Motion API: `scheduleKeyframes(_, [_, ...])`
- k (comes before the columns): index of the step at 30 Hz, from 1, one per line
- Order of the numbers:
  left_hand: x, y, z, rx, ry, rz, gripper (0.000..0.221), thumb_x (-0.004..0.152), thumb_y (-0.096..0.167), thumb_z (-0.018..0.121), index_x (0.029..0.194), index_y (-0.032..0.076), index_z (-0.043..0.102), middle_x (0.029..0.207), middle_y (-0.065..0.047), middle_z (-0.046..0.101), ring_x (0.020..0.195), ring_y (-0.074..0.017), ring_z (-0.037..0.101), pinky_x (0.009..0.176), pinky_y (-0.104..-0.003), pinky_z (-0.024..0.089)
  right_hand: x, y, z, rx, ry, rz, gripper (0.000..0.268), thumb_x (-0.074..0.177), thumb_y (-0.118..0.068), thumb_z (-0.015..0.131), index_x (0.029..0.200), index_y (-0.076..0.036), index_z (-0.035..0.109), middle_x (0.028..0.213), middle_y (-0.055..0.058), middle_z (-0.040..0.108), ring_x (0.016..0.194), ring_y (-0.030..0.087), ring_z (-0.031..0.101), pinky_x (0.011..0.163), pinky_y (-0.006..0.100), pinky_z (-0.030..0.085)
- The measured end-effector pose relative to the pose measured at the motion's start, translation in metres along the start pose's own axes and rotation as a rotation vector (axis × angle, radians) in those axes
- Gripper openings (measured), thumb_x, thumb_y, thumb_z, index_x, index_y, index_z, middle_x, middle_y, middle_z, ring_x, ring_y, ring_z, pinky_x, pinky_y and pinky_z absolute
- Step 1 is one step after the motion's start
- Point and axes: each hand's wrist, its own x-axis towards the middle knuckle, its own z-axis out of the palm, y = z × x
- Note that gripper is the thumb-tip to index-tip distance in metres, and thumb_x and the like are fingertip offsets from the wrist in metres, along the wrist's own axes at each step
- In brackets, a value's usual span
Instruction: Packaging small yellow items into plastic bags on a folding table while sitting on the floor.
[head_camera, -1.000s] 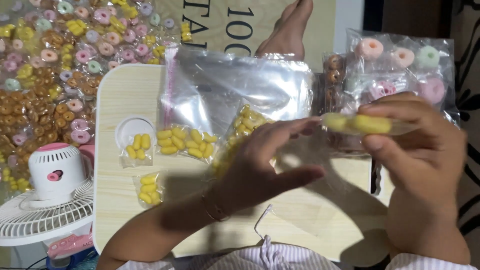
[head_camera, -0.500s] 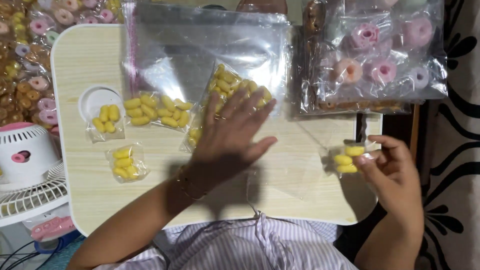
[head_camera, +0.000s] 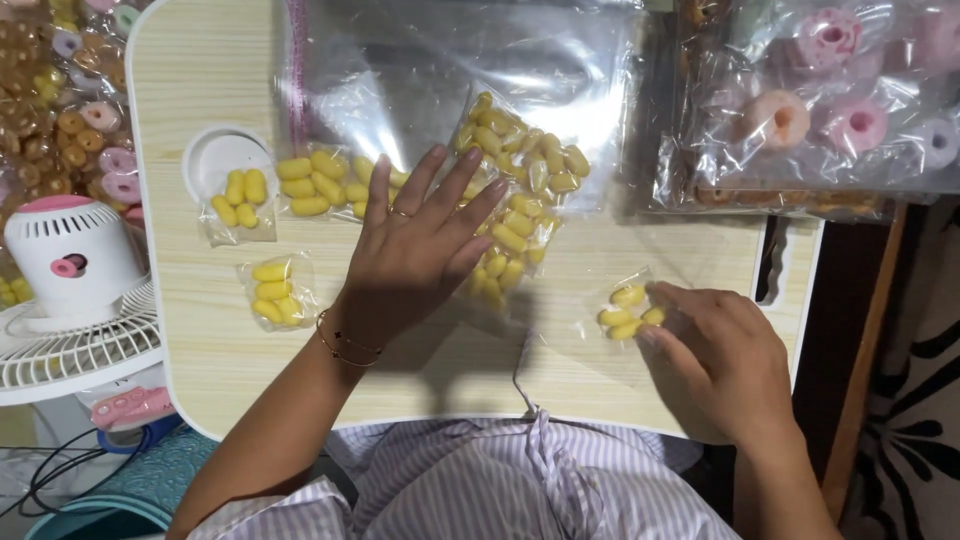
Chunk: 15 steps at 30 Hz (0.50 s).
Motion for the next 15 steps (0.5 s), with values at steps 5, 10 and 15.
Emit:
scheduleKeyframes(5, [0.001, 0.005, -0.001, -0.162, -0.033, -0.057, 0.045, 0.104, 0.044, 0.055, 0.14, 0.019, 0.065, 0.154, -0.01, 0.051, 0.145, -0.0308, 0.046, 0.124, -0.058, 0.017, -0.005, 0.012, 0.012, 0.099, 0.052, -0.018, 0.066, 0.078, -0.029, 0.08, 0.138, -0.005, 0.066, 0.104, 0.012, 0.068, 0.081, 0.02, 0.061, 0.071, 0.032, 0.048])
scheduleKeyframes(10, [0.001, 0.008, 0.003, -0.141, -0.073, -0.073, 0.054, 0.096, 0.049, 0.069, 0.143, 0.023, 0.062, 0.157, -0.006, 0.048, 0.147, -0.0291, 0.043, 0.123, -0.061, 0.019, -0.004, 0.009, 0.015, 0.251, 0.118, -0.191, 0.036, 0.085, 0.005, 0.067, 0.12, 0.001, 0.071, 0.125, 0.018, 0.065, 0.11, 0.026, 0.065, 0.092, 0.033, 0.053])
scheduleKeyframes(15, [0.002, 0.008, 0.004, -0.138, -0.04, -0.073, 0.05, 0.097, 0.048, 0.065, 0.139, 0.02, 0.066, 0.155, -0.008, 0.05, 0.144, -0.0306, 0.047, 0.122, -0.06, 0.021, 0.002, 0.005, 0.014, 0.083, 0.228, -0.158, 0.031, 0.087, 0.001, 0.079, 0.117, 0.003, 0.073, 0.126, 0.02, 0.07, 0.084, 0.018, 0.065, 0.065, 0.026, 0.052])
